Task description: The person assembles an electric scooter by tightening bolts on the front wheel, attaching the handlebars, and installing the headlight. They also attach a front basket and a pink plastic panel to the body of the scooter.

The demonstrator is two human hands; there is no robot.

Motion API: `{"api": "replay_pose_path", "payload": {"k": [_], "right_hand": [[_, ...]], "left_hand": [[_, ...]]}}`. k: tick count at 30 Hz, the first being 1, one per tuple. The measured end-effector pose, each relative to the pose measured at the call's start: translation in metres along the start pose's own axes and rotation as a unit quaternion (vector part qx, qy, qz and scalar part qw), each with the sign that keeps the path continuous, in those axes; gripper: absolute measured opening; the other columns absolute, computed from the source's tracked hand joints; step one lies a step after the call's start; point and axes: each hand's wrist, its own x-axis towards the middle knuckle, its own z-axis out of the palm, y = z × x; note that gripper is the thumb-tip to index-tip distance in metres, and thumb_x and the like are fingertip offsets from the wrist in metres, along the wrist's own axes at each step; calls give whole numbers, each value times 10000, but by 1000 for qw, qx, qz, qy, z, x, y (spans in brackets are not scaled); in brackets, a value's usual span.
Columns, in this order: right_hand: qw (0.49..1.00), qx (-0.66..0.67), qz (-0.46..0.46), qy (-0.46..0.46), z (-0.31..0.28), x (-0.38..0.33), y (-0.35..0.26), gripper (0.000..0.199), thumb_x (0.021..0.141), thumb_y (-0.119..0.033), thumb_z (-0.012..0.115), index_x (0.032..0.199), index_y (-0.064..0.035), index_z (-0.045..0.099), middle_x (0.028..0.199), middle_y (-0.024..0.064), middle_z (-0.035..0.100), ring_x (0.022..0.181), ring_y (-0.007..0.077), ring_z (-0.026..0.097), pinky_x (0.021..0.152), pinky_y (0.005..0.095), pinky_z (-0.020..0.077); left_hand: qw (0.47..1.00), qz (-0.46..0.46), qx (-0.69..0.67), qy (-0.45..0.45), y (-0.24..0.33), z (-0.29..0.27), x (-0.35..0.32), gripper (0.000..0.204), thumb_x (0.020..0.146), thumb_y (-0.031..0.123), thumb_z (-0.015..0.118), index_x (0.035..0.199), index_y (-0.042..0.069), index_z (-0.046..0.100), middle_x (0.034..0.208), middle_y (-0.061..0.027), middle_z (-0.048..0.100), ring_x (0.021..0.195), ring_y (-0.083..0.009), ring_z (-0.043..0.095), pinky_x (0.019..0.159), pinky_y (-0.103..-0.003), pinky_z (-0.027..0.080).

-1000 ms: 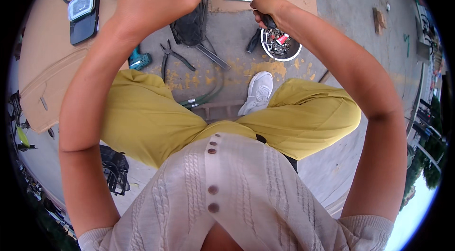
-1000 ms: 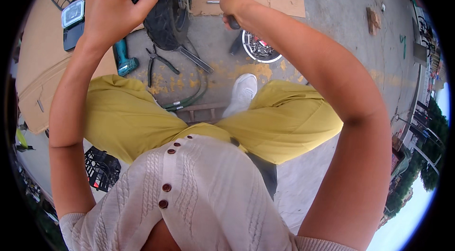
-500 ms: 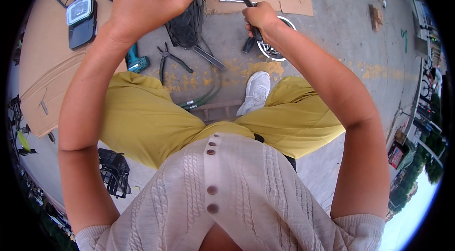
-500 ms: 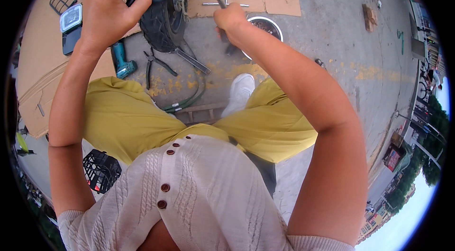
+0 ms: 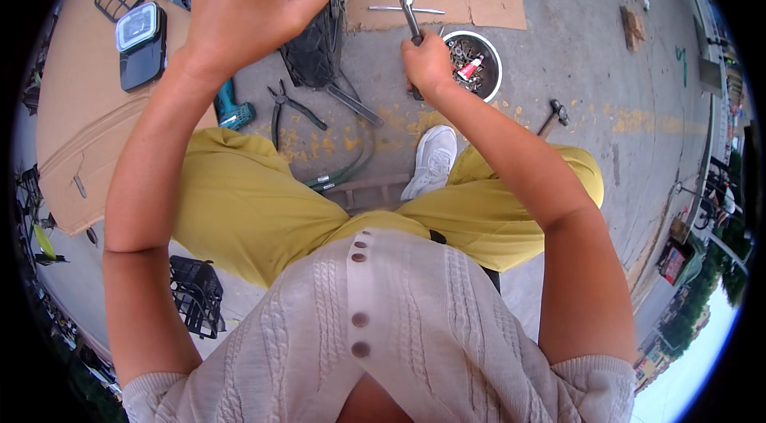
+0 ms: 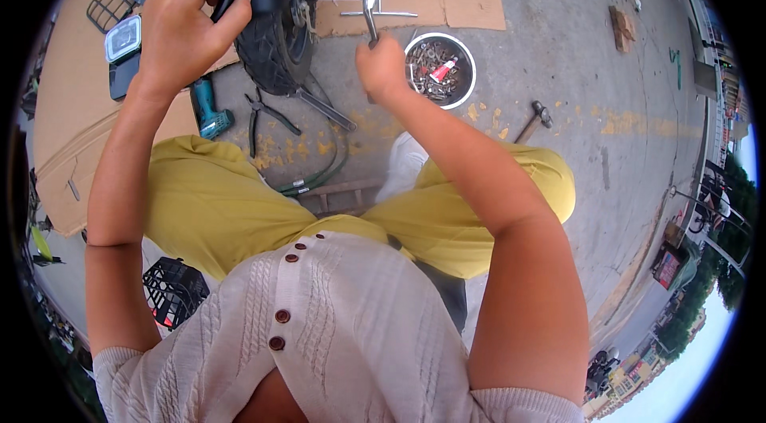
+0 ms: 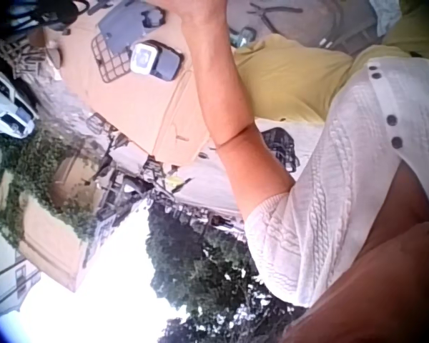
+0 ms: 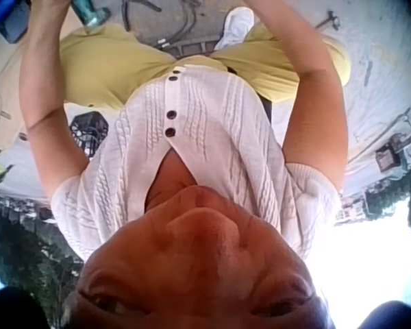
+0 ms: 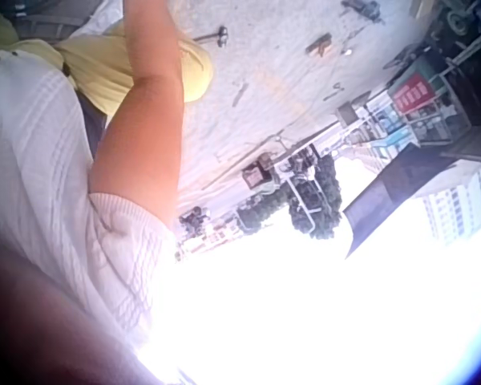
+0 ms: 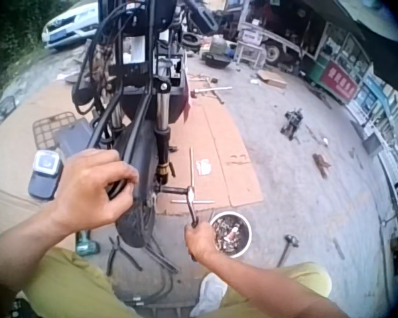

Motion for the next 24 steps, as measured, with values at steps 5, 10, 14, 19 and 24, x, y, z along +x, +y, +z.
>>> {"api": "replay_pose_path", "payload": {"k": [5,10,14,19,24], "right_hand": [[997,-31,-41,52,13,10,36,304,817,-194,580,947,81,585,865,284,643,847,433,632,770,455,499],[992,-54,-56,99,23,6,45,365,813,-251,596,974,76,580,887,289,645,877,453,622,797,466,491],[987,-92,-44,123,44,22,73,395,810,-291,615,1005,50,585,889,286,647,870,458,625,783,485,493],[983,-88,-93,130,64,38,100,328,831,-258,583,918,59,595,795,246,650,743,399,638,693,474,481],[969,-90,-180,146,61,81,161,311,826,-251,591,908,49,596,761,214,647,722,367,635,674,432,493]], "left_hand": [[999,11,-24,18,6,1,6,94,723,49,648,807,91,636,654,-26,506,555,-168,495,530,-298,400],[999,26,-15,16,5,1,9,92,702,36,650,775,86,624,642,-37,484,577,-191,499,550,-306,402],[998,41,-16,44,-2,2,8,105,673,34,659,757,82,618,658,-50,491,614,-242,518,564,-332,408],[998,2,-2,58,-7,7,-6,142,602,122,677,724,117,604,672,-47,482,649,-249,545,606,-358,416],[997,27,-2,75,-2,16,1,142,565,199,655,635,96,588,636,-37,519,628,-195,549,603,-320,396]]}}
